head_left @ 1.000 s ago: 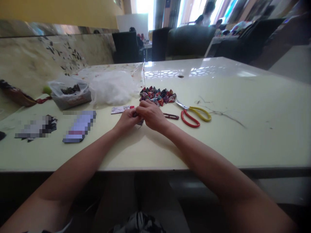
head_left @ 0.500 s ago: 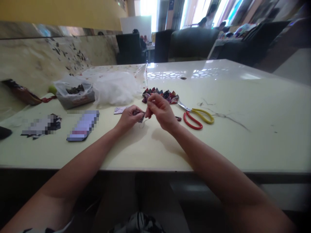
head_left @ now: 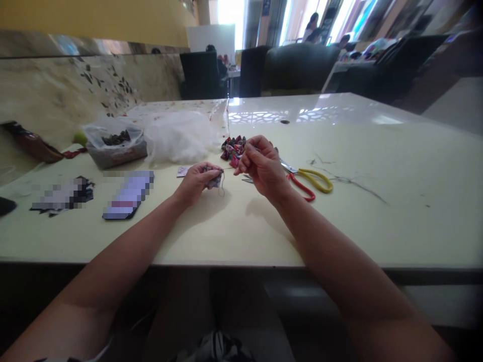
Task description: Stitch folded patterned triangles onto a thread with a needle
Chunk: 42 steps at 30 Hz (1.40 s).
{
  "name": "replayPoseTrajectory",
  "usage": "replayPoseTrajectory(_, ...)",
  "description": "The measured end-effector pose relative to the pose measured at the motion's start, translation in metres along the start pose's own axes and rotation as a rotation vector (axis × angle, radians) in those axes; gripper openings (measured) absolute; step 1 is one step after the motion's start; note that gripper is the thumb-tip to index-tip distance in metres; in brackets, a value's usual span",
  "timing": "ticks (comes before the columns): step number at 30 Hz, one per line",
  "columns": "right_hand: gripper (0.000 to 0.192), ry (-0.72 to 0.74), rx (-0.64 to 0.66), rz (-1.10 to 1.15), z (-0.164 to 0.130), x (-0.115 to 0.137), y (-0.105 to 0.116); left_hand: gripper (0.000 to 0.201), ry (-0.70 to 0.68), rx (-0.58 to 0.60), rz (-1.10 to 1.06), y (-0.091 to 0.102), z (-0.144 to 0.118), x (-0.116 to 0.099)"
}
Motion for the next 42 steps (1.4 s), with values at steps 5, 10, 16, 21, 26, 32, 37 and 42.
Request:
replayPoseTrajectory(5,0.042,0.008,0.024,0.006,-0.001,0.002,-0.005,0.027,0.072,0.019,-0.053,-0.003,-0.002,0.003)
replayPoseTrajectory(10,0.042,0.016,0.042,0.022,-0.002,0.0,-0.008,0.03,0.097,0.043,-0.122,-0.007,-0.004,0.002)
replayPoseTrajectory(16,0.04,0.008,0.066,0.029,-0.003,0.0,-0.011,0.027,0.098,0.106,-0.137,-0.011,-0.004,0.003)
replayPoseTrajectory(21,0.04,0.013,0.064,0.048,-0.002,0.001,-0.011,0.029,0.087,0.104,-0.155,-0.012,-0.004,0.002)
replayPoseTrajectory(26,0.041,0.005,0.058,0.045,-0.002,0.0,-0.01,0.032,0.085,0.085,-0.165,-0.011,-0.004,0.001)
replayPoseTrajectory(32,0.042,0.008,0.058,0.037,-0.001,-0.002,-0.009,0.037,0.08,0.075,-0.158,-0.011,-0.004,0.002)
replayPoseTrajectory(37,0.04,0.035,0.029,0.012,0.0,0.0,-0.005,0.036,0.053,-0.013,-0.122,-0.003,-0.001,0.003)
replayPoseTrajectory(42,0.034,0.059,-0.107,-0.074,0.005,0.012,0.013,0.028,-0.071,-0.154,0.014,0.016,0.003,-0.004)
Point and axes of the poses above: each hand's wrist, its own z-axis towards the middle knuckle, its own y-axis out of the back of the hand, x = y × z, the point moved 10 cm from there along z, towards the middle knuckle, and after that the axes turned 7 degrees about -x, right-handed, at the moved point
